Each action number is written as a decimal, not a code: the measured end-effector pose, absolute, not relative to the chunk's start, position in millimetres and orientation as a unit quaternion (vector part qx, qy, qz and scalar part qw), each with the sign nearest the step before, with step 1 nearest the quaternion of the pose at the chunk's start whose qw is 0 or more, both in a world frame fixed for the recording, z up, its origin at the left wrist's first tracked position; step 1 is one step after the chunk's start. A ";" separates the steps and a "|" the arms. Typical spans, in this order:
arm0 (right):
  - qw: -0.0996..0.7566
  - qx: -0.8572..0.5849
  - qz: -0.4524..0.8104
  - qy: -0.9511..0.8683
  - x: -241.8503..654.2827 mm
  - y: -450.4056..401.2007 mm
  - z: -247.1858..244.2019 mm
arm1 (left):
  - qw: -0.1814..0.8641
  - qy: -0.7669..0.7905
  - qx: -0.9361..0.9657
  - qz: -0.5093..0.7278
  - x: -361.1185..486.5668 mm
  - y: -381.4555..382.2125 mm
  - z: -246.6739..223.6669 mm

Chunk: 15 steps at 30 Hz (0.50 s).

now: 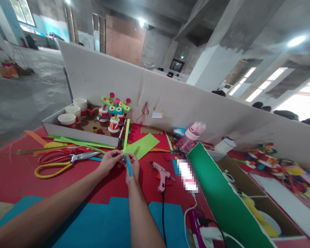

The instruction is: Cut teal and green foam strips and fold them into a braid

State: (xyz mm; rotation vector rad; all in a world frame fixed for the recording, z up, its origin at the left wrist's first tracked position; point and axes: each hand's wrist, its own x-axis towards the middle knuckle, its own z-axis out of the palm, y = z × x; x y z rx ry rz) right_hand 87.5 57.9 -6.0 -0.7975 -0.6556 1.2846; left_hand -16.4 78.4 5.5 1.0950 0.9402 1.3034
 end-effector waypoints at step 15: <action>0.683 -0.449 0.477 -0.323 91.8 61.3 -13.3 | 0.568 0.411 0.470 0.536 -14.4 72.7 6.1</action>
